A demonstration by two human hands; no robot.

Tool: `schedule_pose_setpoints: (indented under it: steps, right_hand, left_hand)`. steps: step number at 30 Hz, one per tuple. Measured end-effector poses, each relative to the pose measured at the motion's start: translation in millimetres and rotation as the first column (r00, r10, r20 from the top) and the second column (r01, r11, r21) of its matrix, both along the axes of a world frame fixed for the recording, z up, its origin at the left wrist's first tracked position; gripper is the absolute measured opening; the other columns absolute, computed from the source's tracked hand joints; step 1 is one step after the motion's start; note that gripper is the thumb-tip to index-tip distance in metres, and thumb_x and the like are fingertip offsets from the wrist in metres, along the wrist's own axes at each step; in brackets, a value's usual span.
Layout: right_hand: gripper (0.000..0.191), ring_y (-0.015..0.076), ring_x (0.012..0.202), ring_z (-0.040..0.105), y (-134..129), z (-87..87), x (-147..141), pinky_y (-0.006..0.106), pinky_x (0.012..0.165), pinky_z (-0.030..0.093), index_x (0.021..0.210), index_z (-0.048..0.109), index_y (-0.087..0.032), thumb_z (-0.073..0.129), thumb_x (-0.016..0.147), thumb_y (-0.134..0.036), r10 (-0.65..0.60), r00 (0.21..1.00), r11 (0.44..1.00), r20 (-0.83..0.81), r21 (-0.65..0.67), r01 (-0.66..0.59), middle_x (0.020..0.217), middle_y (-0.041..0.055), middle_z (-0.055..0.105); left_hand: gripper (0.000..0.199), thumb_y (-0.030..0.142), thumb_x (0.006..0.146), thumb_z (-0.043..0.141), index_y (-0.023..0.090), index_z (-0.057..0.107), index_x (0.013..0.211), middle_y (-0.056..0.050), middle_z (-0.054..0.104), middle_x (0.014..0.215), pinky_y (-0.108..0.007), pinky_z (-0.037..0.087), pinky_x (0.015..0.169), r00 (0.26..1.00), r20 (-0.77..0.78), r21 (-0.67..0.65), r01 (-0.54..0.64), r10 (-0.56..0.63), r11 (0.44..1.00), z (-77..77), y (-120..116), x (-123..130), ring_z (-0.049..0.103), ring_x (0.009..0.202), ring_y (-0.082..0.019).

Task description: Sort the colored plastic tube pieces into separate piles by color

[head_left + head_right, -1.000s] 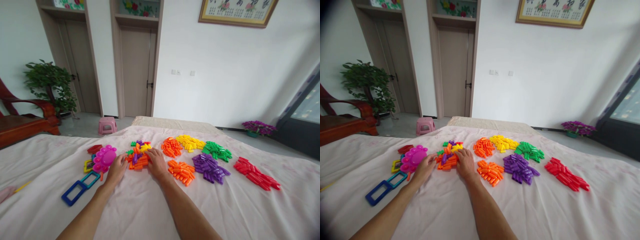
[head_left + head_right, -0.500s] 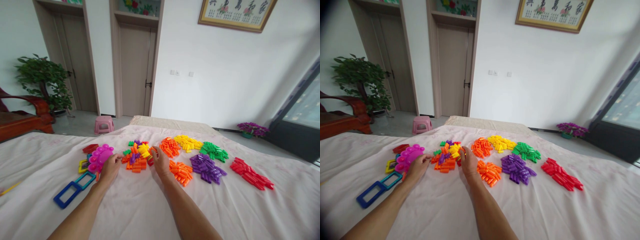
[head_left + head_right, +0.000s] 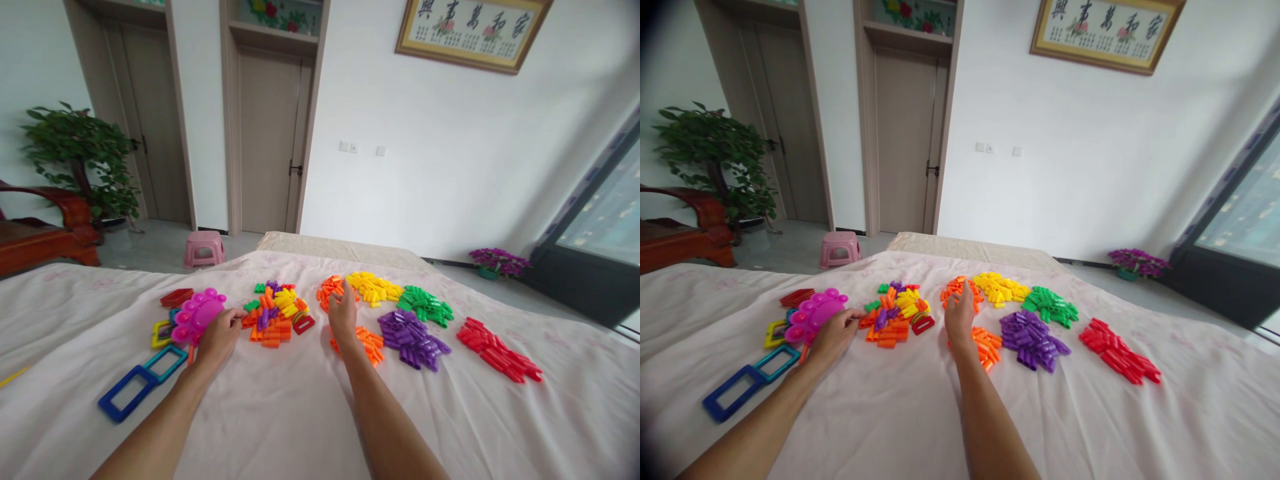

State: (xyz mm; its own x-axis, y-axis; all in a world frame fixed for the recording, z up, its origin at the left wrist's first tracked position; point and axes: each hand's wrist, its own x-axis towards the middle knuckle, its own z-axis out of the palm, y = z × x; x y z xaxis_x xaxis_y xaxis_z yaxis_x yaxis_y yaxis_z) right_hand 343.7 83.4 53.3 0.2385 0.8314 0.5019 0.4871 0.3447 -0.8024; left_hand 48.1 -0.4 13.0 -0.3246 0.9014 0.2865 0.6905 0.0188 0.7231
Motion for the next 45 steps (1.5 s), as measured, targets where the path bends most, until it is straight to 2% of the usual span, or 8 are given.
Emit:
schedule_pose_setpoints:
  steps: [3, 5, 10, 15, 21, 29, 38, 45]
  right_hand:
    - [0.041, 0.0197, 0.094, 0.066, -11.2, -3.0, -13.8, 0.035, 0.091, 0.052, 0.119, 0.068, -0.018, 0.046, 0.085, -0.019, 0.147, 0.977, 0.987, 0.156, 0.041, -0.155, 0.115, 0.0103, 0.07]
    - [0.032, 0.0196, 0.096, 0.065, -23.0, -2.3, -25.1, 0.033, 0.092, 0.05, 0.107, 0.074, -0.021, 0.051, 0.085, -0.017, 0.276, 0.907, 0.955, 0.318, 0.018, -0.297, 0.104, 0.0065, 0.072]
    - [0.026, 0.0217, 0.101, 0.059, -51.3, 5.9, -43.0, 0.032, 0.088, 0.045, 0.11, 0.076, -0.027, 0.067, 0.086, -0.033, 0.346, 0.704, 0.92, 0.62, -0.079, -0.383, 0.108, 0.0055, 0.069]
    - [0.022, 0.0185, 0.094, 0.06, -62.5, 14.1, -45.1, 0.028, 0.082, 0.042, 0.093, 0.078, -0.027, 0.058, 0.094, -0.035, 0.397, 0.666, 0.902, 0.632, -0.133, -0.411, 0.094, 0.0027, 0.07]
    - [0.013, 0.0186, 0.09, 0.063, -66.6, 12.4, -50.2, 0.027, 0.081, 0.043, 0.09, 0.077, -0.027, 0.072, 0.081, -0.034, 0.525, 0.594, 0.831, 0.61, -0.215, -0.514, 0.092, 0.0007, 0.073]
    - [0.015, 0.0145, 0.075, 0.062, -54.0, -5.6, -50.6, 0.023, 0.068, 0.044, 0.096, 0.071, -0.023, 0.062, 0.086, -0.029, 0.548, 0.765, 0.837, 0.339, -0.222, -0.501, 0.086, -0.0006, 0.073]
    - [0.01, 0.0134, 0.071, 0.058, -47.7, -3.0, -41.7, 0.023, 0.067, 0.044, 0.094, 0.066, -0.021, 0.061, 0.087, -0.026, 0.629, 0.709, 0.771, 0.319, -0.142, -0.62, 0.082, -0.0008, 0.068]
    - [0.012, 0.0156, 0.068, 0.061, -24.3, 3.5, -17.7, 0.027, 0.067, 0.048, 0.09, 0.063, -0.02, 0.059, 0.085, -0.03, 0.42, 0.894, 0.906, 0.159, -0.025, -0.421, 0.081, 0.0019, 0.068]
  left_hand:
    - [0.028, 0.023, 0.082, 0.048, 0.023, 0.072, 0.096, -0.005, 0.075, 0.105, -0.032, 0.05, 0.088, 1.0, -0.001, 0.036, -0.007, 0.007, 0.999, 1.7, -1.4, 1.5, 0.068, 0.097, -0.022]
    - [0.025, 0.025, 0.083, 0.049, 0.023, 0.071, 0.095, -0.005, 0.074, 0.103, -0.032, 0.051, 0.085, 1.0, -0.011, 0.091, 0.015, -0.015, 0.996, 4.0, -3.4, 4.6, 0.068, 0.091, -0.021]
    - [0.02, 0.028, 0.085, 0.052, 0.023, 0.07, 0.091, -0.005, 0.069, 0.097, -0.031, 0.052, 0.085, 0.975, -0.137, 0.184, 0.197, -0.174, 0.963, 14.8, -12.4, 18.1, 0.065, 0.087, -0.019]
    - [0.016, 0.032, 0.087, 0.056, 0.024, 0.071, 0.087, -0.005, 0.068, 0.097, -0.031, 0.051, 0.087, 0.937, -0.217, 0.164, 0.31, -0.272, 0.936, 22.5, -20.5, 27.0, 0.064, 0.096, -0.02]
    - [0.016, 0.036, 0.086, 0.06, 0.025, 0.071, 0.086, -0.004, 0.066, 0.096, -0.029, 0.051, 0.08, 0.92, -0.251, 0.102, 0.334, -0.301, 0.937, 22.6, -24.8, 27.7, 0.064, 0.092, -0.019]
    - [0.026, 0.046, 0.088, 0.059, 0.025, 0.072, 0.095, -0.005, 0.064, 0.1, -0.03, 0.05, 0.084, 0.92, -0.252, 0.03, 0.318, -0.301, 0.947, 23.7, -24.7, 29.8, 0.063, 0.093, -0.02]
    - [0.03, 0.048, 0.089, 0.057, 0.021, 0.067, 0.083, -0.004, 0.062, 0.096, -0.031, 0.048, 0.082, 0.931, -0.113, 0.007, 0.349, -0.346, 0.937, 23.1, -21.9, 28.6, 0.062, 0.091, -0.021]
    - [0.027, 0.047, 0.085, 0.062, 0.021, 0.069, 0.085, -0.004, 0.065, 0.097, -0.031, 0.048, 0.079, 0.925, -0.056, 0.03, 0.377, -0.375, 0.926, 18.4, -19.7, 26.9, 0.064, 0.09, -0.021]
